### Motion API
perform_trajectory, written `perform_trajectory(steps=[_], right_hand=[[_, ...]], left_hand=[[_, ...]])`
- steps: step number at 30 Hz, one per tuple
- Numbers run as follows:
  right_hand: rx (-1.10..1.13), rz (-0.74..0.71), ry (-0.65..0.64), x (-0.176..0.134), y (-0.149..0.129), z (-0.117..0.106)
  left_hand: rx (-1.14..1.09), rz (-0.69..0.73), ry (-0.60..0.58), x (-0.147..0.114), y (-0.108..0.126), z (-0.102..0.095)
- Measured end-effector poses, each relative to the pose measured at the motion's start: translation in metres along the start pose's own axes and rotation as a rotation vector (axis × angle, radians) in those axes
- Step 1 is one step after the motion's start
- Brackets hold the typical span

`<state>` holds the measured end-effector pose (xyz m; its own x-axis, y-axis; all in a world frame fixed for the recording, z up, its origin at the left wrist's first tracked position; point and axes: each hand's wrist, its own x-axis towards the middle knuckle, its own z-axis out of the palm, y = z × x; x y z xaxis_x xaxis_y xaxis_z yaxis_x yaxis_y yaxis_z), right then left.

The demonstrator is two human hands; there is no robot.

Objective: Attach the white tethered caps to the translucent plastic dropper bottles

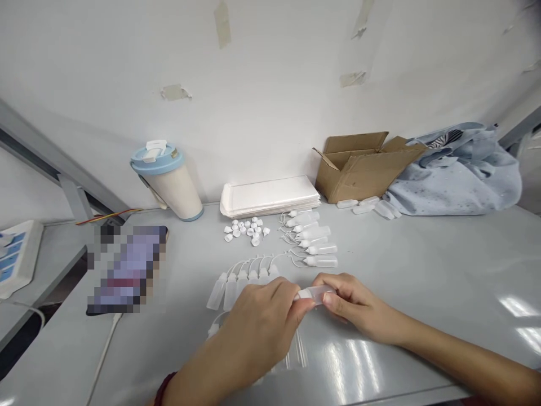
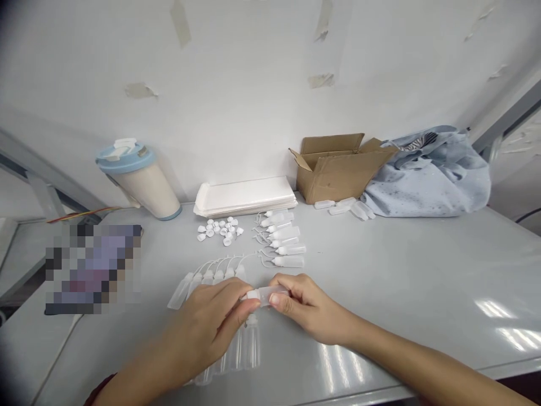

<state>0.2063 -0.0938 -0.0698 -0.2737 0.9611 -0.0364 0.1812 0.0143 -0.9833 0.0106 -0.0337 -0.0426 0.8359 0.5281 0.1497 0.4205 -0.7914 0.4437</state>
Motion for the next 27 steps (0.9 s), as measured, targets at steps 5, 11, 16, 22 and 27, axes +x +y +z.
perform_trajectory(steps=[5, 11, 16, 22, 27], right_hand=[[-0.121, -0.036, 0.121, 0.004, -0.003, -0.004], [-0.447, -0.146, 0.436, 0.009, -0.003, -0.030], [-0.741, -0.228, 0.465, 0.017, 0.013, -0.049], [-0.844, -0.312, 0.424, 0.022, 0.024, -0.052], [-0.893, -0.317, 0.414, 0.023, 0.027, -0.053]], left_hand=[[0.009, -0.013, 0.082, 0.008, -0.017, -0.011], [0.169, -0.258, 0.325, 0.012, -0.067, -0.022], [0.318, -0.130, 0.286, 0.013, -0.097, -0.015], [0.353, -0.061, 0.208, 0.022, -0.097, -0.009], [0.369, -0.084, 0.165, 0.026, -0.094, -0.007]])
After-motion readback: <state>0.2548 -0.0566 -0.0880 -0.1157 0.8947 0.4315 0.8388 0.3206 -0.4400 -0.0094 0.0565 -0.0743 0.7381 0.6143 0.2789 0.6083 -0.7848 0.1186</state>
